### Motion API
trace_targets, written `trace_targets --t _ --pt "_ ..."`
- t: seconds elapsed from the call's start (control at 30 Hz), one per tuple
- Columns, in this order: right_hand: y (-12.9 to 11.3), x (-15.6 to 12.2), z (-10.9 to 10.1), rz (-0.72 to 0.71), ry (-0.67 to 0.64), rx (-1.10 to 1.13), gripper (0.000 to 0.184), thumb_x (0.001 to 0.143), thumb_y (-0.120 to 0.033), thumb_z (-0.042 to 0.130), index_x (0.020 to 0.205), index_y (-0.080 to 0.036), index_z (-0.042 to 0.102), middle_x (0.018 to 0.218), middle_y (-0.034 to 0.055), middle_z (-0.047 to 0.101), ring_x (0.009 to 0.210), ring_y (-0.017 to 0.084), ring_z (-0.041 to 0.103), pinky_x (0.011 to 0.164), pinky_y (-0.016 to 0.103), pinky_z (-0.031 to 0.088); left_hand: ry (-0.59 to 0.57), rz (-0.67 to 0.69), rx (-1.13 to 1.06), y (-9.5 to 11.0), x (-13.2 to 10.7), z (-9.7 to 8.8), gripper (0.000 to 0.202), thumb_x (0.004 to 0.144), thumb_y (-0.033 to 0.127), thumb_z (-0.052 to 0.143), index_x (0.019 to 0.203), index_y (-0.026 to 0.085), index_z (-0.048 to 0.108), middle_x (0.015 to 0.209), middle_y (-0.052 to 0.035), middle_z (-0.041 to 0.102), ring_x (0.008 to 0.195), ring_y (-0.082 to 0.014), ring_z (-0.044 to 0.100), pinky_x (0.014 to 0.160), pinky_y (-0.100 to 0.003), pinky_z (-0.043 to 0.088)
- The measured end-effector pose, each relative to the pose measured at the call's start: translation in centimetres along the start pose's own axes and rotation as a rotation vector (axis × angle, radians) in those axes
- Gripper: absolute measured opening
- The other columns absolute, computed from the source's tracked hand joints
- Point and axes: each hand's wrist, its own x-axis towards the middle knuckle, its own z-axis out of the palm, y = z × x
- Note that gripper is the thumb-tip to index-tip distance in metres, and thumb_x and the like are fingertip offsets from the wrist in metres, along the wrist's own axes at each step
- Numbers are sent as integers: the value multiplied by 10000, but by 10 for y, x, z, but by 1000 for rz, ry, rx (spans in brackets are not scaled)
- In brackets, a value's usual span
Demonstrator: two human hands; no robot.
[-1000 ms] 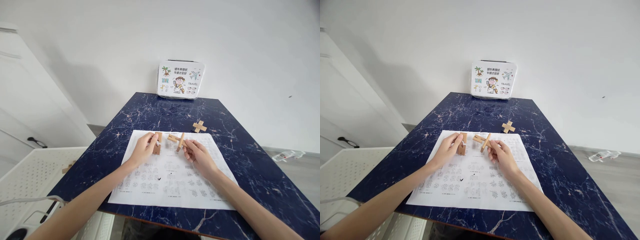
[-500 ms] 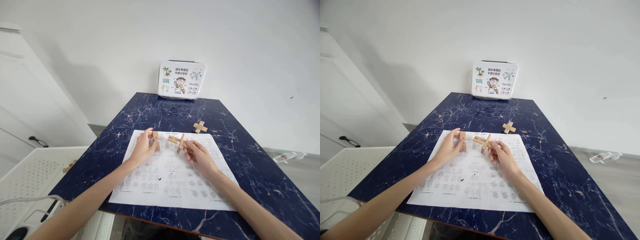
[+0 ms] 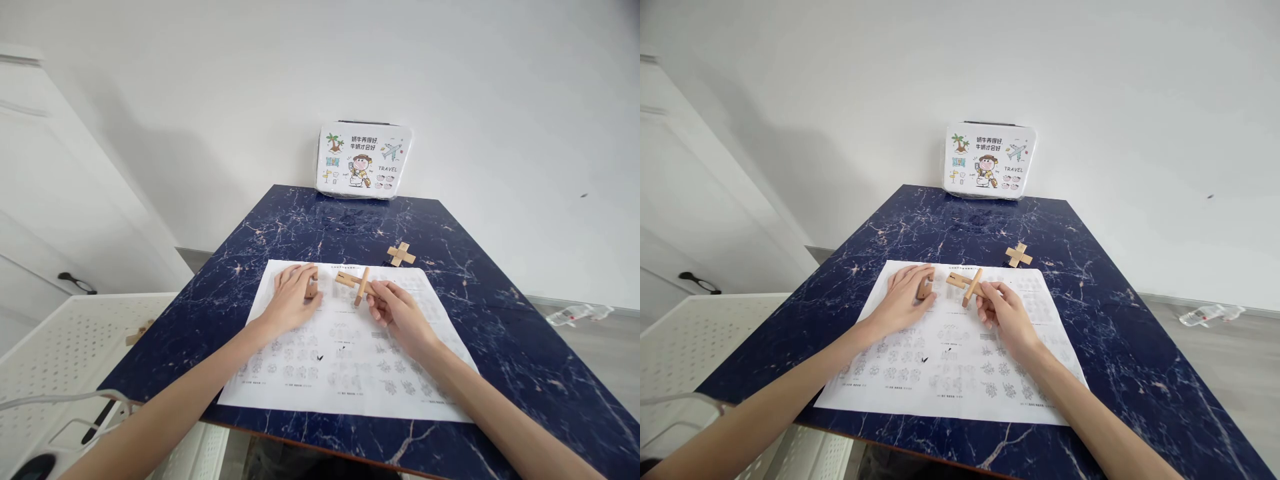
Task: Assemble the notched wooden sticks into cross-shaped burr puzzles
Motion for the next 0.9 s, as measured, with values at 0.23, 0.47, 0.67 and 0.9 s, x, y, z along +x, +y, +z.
trace_targets --t 0.23,0.47,0.67,0.9 --pt "1 -2 1 11 -20 -19 429 840 -596 804 848 -215 609 749 2 603 565 118 474 472 281 331 102 -52 168 -14 -1 7 380 1009 167 413 1384 186 477 1457 -166 569 1347 -361 477 1127 -574 329" --pt "-1 -9 6 39 -61 -60 429 868 -610 768 865 -215 601 754 -6 619 571 118 483 508 278 361 187 -17 181 -19 -1 9 471 1008 140 387 1479 112 381 1576 -240 397 1496 -408 341 1207 -637 288" --pt "3 -10 8 4 -139 -136 427 918 -633 700 876 -226 576 707 -24 606 537 117 480 519 284 361 158 67 -290 13 1 -14 419 1078 373 472 1486 295 416 1619 -99 427 1514 -285 403 1225 -506 396" --pt "3 -13 11 -43 -271 -206 390 980 -606 637 902 -234 548 677 -36 622 511 112 509 521 278 348 -182 175 -422 28 -5 -22 1104 728 581 893 1601 335 263 1690 -130 314 1556 -400 317 1244 -623 337"
